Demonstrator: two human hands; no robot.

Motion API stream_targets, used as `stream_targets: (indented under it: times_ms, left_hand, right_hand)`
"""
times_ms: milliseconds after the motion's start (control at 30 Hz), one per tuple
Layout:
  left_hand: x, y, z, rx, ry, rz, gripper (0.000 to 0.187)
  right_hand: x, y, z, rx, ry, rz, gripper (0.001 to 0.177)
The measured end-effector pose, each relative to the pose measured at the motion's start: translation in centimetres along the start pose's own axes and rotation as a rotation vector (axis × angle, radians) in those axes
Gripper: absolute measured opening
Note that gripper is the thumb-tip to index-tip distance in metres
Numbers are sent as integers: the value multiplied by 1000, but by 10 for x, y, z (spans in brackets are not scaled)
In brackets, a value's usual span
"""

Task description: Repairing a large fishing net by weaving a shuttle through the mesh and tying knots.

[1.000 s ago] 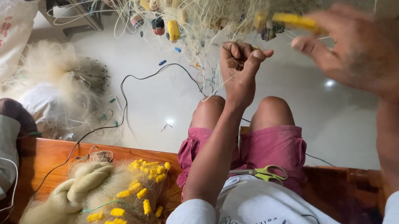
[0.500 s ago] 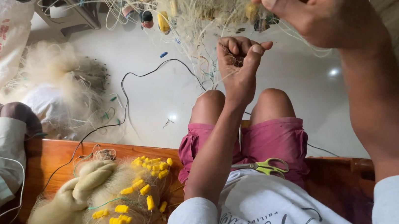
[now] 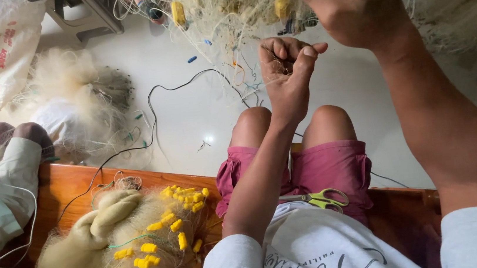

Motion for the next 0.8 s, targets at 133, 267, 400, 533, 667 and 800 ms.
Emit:
stream_targets:
  times_ms: [133,267,400,533,667,800]
  left_hand:
    - [-2,6,-3,-5,5,6,27]
    - [-8,16,-7,-16,45,4,25]
    - [-21,29,-12,-49,186,141,28]
    - [-26,37,-12,-71,140,238,21]
    - [-24,32,-12,-136,130,272,14]
    - [-16,23,-10,-69,36,41,23]
  right_hand:
    - [-8,-4,2,34,288,193,8]
    - [-12,2,12,44,268,173,8]
    - [-23,20,26,-56,104,234,12]
    - [-34,32,37,-165,-72,239,19]
    - [-45,30,47,-199,-47,264,16]
    - [-52,11,63,-339,24,440,42]
Point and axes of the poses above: each hand's wrist, its own z-axis away from the middle knuckle, its own y-axis out of the back of the hand, x = y × z, the point moved 5 cm from there along -z, towards the middle knuckle
